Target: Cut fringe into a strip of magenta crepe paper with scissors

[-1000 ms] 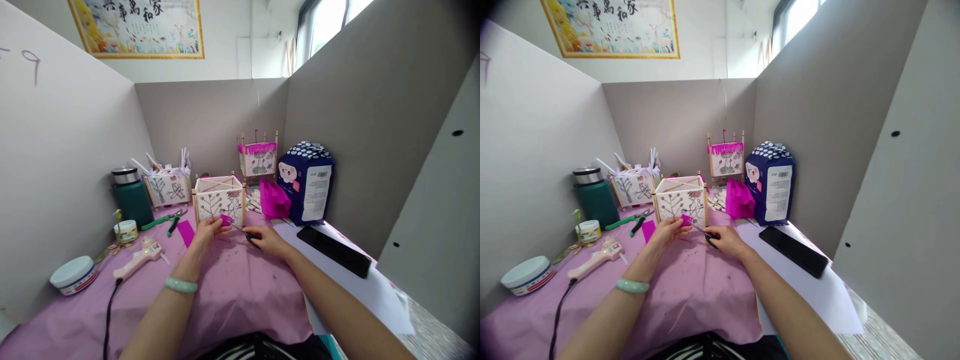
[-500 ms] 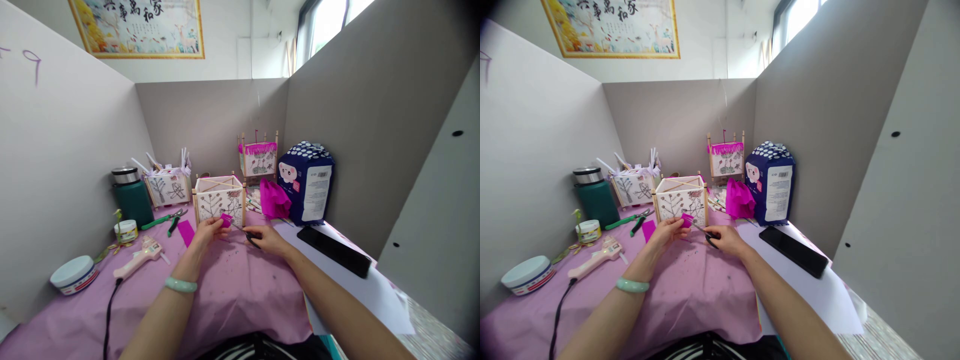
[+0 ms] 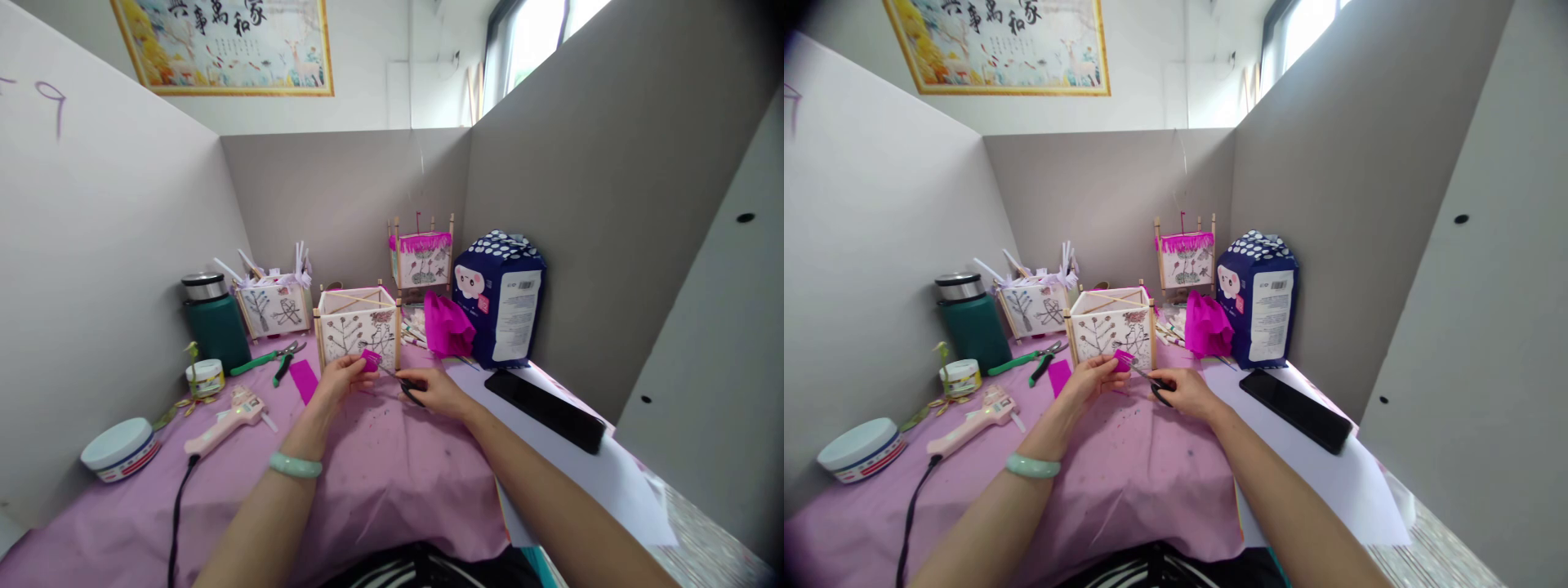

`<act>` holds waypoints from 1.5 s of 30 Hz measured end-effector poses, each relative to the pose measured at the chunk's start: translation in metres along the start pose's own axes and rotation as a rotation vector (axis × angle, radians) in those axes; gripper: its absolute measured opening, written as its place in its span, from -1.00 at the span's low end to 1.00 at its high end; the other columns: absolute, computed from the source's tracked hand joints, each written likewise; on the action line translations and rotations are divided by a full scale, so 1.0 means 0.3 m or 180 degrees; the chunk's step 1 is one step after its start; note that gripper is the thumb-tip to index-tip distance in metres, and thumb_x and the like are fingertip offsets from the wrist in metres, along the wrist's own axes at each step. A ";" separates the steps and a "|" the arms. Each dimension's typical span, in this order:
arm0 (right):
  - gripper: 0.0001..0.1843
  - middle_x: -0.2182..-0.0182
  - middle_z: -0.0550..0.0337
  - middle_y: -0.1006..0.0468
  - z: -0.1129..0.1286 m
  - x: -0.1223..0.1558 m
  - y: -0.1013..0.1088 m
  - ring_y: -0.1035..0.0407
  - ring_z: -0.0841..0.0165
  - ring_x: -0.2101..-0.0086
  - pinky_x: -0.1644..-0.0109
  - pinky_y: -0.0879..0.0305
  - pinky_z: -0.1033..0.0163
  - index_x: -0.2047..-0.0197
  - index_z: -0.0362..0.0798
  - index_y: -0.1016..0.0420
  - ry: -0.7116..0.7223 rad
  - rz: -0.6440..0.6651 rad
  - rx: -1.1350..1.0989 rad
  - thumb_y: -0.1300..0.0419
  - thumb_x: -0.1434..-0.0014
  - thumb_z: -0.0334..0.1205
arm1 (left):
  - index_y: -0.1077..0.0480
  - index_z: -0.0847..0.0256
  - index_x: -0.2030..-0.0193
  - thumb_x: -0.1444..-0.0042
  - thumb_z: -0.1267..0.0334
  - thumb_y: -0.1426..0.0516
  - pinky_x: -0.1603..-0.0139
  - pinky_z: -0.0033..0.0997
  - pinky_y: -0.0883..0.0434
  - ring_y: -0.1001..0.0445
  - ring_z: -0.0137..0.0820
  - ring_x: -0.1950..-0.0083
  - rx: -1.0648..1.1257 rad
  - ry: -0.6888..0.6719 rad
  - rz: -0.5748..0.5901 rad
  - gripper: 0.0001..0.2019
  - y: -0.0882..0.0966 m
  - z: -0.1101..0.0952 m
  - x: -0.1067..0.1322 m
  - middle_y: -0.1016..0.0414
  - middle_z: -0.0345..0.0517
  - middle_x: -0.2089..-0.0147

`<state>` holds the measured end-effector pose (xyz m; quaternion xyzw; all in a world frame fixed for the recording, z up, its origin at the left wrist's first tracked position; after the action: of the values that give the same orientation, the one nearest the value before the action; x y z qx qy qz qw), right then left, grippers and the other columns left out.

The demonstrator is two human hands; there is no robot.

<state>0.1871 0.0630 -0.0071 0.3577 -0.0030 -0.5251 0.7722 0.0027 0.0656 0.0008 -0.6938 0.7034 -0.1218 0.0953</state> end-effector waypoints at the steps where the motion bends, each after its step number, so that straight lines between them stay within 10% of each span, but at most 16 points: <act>1: -0.49 0.23 0.08 -0.62 0.000 0.000 0.000 -0.47 0.29 0.33 0.24 -0.36 0.25 -0.05 -0.11 -0.52 0.0011 -0.0003 0.0018 -0.29 -0.01 -0.11 | -0.36 0.36 0.33 -0.13 0.50 -0.12 0.47 -0.44 -0.53 -0.58 -0.31 0.44 0.0008 0.0002 -0.0006 -0.96 0.000 0.000 0.000 -0.54 0.02 0.49; 45: -0.52 0.27 0.12 -0.62 -0.016 -0.003 -0.005 -0.45 0.31 0.35 0.27 -0.33 0.28 -0.05 -0.07 -0.52 0.0009 0.0017 0.0010 -0.26 -0.05 -0.11 | -0.39 0.38 0.31 -0.15 0.45 -0.14 0.44 -0.47 -0.51 -0.58 -0.35 0.47 -0.0077 0.0044 0.0086 -0.96 0.003 0.010 -0.012 -0.58 0.12 0.45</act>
<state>0.1873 0.0659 -0.0112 0.3596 -0.0037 -0.5226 0.7730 0.0027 0.0691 -0.0025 -0.6845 0.7147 -0.1167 0.0837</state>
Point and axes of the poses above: each hand's wrist, its own x-axis away from the middle knuckle, its own y-axis out of the back of the hand, z = x × y, the point moved 7 cm from there along -x, towards the middle knuckle
